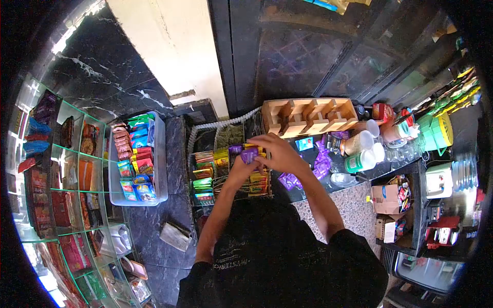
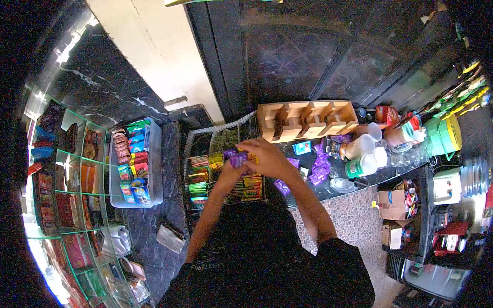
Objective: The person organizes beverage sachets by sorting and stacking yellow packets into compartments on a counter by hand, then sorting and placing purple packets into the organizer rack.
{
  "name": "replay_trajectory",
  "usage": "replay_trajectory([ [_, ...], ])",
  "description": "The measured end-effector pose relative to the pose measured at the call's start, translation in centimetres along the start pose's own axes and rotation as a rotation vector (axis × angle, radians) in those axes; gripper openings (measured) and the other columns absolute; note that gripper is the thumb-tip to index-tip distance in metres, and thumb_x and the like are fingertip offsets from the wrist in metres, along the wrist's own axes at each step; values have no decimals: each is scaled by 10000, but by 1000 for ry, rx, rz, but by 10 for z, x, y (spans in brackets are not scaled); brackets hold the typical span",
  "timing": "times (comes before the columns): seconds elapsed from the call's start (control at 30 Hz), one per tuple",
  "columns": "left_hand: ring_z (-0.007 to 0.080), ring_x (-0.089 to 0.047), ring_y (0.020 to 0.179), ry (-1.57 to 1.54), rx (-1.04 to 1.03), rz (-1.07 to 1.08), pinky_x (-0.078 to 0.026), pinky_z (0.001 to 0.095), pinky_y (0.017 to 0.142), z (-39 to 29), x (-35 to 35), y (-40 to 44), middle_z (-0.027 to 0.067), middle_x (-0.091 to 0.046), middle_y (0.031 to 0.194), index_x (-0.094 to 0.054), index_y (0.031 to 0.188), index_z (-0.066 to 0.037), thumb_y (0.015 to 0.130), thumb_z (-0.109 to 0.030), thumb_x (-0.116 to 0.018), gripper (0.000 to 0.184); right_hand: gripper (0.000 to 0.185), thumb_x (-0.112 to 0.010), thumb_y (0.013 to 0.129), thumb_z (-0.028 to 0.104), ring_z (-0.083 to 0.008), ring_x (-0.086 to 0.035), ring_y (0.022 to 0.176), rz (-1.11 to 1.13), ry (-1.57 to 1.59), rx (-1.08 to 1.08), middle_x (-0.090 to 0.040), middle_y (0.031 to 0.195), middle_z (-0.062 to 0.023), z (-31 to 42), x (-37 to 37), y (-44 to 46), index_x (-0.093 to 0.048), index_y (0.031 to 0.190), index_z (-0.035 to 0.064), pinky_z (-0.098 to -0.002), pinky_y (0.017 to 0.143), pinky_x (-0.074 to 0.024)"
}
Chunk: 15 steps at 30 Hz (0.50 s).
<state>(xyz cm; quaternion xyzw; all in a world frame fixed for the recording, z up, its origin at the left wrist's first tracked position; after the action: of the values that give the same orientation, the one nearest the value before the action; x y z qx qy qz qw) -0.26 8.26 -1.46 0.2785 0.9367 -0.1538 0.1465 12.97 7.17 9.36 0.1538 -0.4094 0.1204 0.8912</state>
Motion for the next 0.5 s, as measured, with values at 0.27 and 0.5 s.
replay_trajectory([
  [0.27,149,-659,887,-6,70,36,-529,325,790,4,-8,-1,24,-672,973,-641,1065,-52,878,6,-635,196,919,-767,647,148,-338,-354,1426,68,-91,61,-431,1515,-154,15,1,-14,-414,1493,82,-495,1162,-294],
  [0.5,150,-650,951,-109,90,-47,-524,305,818,6,-8,0,33,-670,1039,-626,1151,-40,901,-26,-634,251,1013,-877,585,283,-302,-389,1398,85,-222,-2,-492,1470,-93,9,-19,-18,-429,1477,110,-497,1139,-299],
])
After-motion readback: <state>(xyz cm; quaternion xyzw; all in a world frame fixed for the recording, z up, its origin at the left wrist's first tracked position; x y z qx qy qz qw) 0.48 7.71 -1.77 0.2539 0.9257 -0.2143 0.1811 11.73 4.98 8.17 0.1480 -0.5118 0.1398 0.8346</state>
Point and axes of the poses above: each hand's wrist, its own y-axis towards the middle knuckle, its own x-axis out of the back of the hand, z = x × y, the point moved 5 cm from there along y, towards the middle knuckle
